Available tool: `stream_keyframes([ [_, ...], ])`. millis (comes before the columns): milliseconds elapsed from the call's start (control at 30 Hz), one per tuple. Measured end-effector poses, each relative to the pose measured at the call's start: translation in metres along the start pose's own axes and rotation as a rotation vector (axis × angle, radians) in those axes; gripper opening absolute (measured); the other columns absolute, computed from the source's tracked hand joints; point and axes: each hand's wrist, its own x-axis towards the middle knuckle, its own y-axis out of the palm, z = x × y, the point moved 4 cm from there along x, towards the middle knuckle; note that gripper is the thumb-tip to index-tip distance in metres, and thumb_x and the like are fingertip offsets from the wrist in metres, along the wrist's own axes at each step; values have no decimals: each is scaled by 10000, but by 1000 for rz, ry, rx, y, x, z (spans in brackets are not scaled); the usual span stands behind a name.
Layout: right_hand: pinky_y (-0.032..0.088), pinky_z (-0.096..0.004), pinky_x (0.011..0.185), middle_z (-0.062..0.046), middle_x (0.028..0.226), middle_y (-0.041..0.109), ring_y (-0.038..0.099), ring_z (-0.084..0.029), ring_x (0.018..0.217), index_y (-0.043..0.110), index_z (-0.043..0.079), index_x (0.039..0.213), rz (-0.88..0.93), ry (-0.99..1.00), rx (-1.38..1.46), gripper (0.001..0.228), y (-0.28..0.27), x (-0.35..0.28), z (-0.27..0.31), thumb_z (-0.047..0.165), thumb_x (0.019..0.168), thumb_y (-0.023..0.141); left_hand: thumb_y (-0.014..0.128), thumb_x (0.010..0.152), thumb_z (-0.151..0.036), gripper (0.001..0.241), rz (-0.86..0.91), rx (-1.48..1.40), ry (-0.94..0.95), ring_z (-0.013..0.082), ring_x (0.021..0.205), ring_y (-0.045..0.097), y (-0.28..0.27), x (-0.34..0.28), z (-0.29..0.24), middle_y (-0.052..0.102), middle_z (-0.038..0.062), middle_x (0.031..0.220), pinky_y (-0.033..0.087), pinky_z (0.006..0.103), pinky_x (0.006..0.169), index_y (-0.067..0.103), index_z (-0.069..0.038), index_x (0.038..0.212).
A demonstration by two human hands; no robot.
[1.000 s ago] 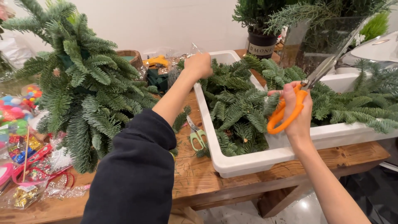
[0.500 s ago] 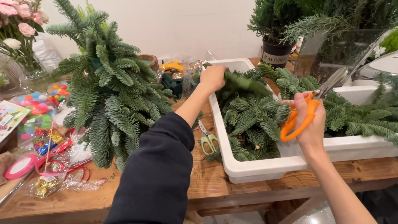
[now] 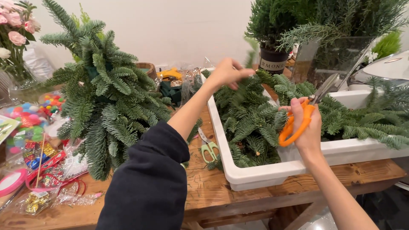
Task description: The person uses orange-handled shears to cut branches from a large pile of greenery in a white bin. They then insert the cut branches into a small artificial Christmas tree on the table, arranging them by hand to shape the tree.
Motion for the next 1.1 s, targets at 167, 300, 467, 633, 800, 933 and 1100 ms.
stream_keyframes([
  [167, 468, -208, 653, -85, 891, 731, 656, -130, 780, 462, 162, 1122, 0, -9, 16, 317, 2, -1, 1, 466, 1091, 547, 799, 821, -397, 456, 397, 225, 110, 247, 764, 741, 33, 13, 28, 722, 147, 1015, 623, 358, 723, 729, -23, 1073],
  [300, 486, -230, 690, -88, 904, 726, 654, -134, 779, 474, 160, 1125, 1, -17, 53, 295, 0, -4, 8, 447, 1102, 542, 800, 671, -656, 462, 509, 862, 158, 375, 929, 716, 63, -13, 58, 734, 139, 915, 557, 516, 838, 773, -201, 750],
  [467, 470, -208, 630, -40, 886, 626, 719, -148, 918, 459, 145, 1092, 25, 3, 132, 236, 3, 3, -14, 334, 1089, 600, 597, 786, -136, 190, 462, 1086, 233, 285, 975, 702, 88, -73, 66, 745, 65, 985, 341, 581, 1009, 659, -118, 965],
  [633, 441, -273, 753, -81, 972, 641, 629, -163, 894, 545, 91, 1129, 78, -8, 7, 274, 5, -3, -9, 357, 1105, 609, 623, 728, -132, 145, 389, 919, 252, 329, 868, 714, 71, -79, 57, 728, 121, 859, 493, 526, 765, 641, -51, 848],
  [800, 398, -317, 655, -152, 931, 719, 522, -205, 681, 556, 34, 1111, 164, 112, -47, 305, 12, -13, 18, 336, 1108, 588, 605, 732, -13, 183, 384, 574, 270, 174, 636, 553, 45, -101, 33, 584, 8, 669, 453, 317, 542, 483, -146, 705],
  [933, 395, -317, 609, -150, 885, 637, 494, -194, 677, 561, 27, 1086, 156, 121, 4, 303, 23, 4, -33, 286, 1030, 709, 604, 785, -51, 113, 422, 494, 259, 193, 674, 573, 54, -114, 52, 611, 31, 719, 471, 338, 597, 525, -128, 759],
  [1100, 238, -312, 412, -55, 563, 336, 276, -146, 489, 476, 48, 845, 168, 74, -42, 345, 40, -8, -24, 177, 884, 794, 629, 769, -85, 98, 338, 408, 284, 224, 657, 609, 68, -114, 69, 641, 28, 697, 475, 373, 651, 546, -137, 763],
])
